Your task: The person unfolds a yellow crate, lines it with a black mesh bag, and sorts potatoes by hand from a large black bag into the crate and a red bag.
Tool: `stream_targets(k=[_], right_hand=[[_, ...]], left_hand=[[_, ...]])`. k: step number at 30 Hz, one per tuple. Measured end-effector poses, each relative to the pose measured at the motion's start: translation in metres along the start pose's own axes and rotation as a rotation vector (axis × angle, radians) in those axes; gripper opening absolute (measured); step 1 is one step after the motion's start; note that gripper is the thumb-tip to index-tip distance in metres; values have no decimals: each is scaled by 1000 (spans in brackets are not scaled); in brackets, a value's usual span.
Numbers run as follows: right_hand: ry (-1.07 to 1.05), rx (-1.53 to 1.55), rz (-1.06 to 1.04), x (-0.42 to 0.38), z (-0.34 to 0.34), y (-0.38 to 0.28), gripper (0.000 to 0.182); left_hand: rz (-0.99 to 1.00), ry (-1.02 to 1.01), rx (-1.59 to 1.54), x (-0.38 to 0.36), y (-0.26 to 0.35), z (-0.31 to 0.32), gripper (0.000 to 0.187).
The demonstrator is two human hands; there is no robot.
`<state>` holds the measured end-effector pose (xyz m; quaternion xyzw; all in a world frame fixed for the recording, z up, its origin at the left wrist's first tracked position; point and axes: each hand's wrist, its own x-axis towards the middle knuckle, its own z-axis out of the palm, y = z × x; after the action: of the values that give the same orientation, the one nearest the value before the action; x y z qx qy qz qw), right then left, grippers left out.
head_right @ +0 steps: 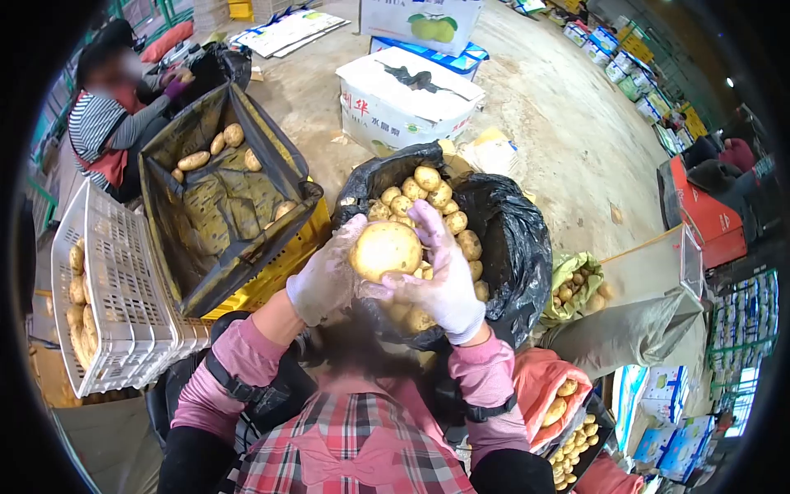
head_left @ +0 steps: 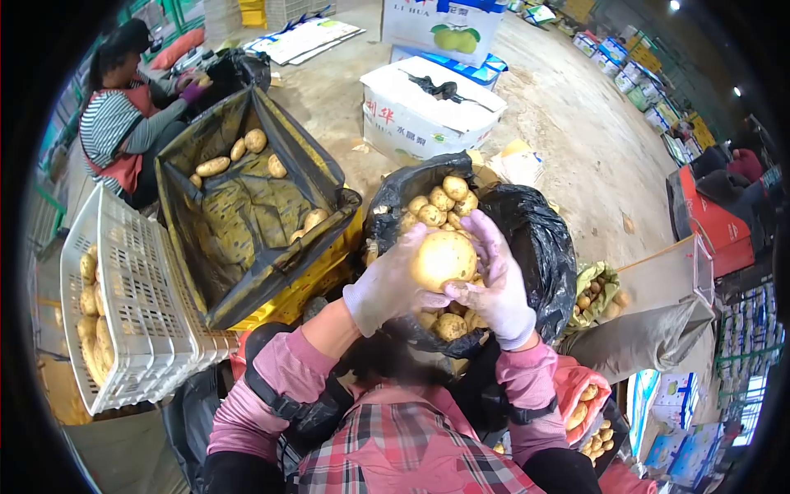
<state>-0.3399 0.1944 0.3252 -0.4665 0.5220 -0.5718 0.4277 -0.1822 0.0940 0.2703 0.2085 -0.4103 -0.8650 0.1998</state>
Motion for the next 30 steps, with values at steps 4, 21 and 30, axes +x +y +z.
stream_targets(k=[4,21,30], right_hand=[[50,124,-31,-17,16,8,93],[232,-4,-85,-19,43,0,76],[231,-210,-141,-29,25,-19,55]], left_hand=[[379,39,411,-7,-4,7,64],[219,-54,124,-19,17,10,52],[141,-155,-120,-43,47,28,72]])
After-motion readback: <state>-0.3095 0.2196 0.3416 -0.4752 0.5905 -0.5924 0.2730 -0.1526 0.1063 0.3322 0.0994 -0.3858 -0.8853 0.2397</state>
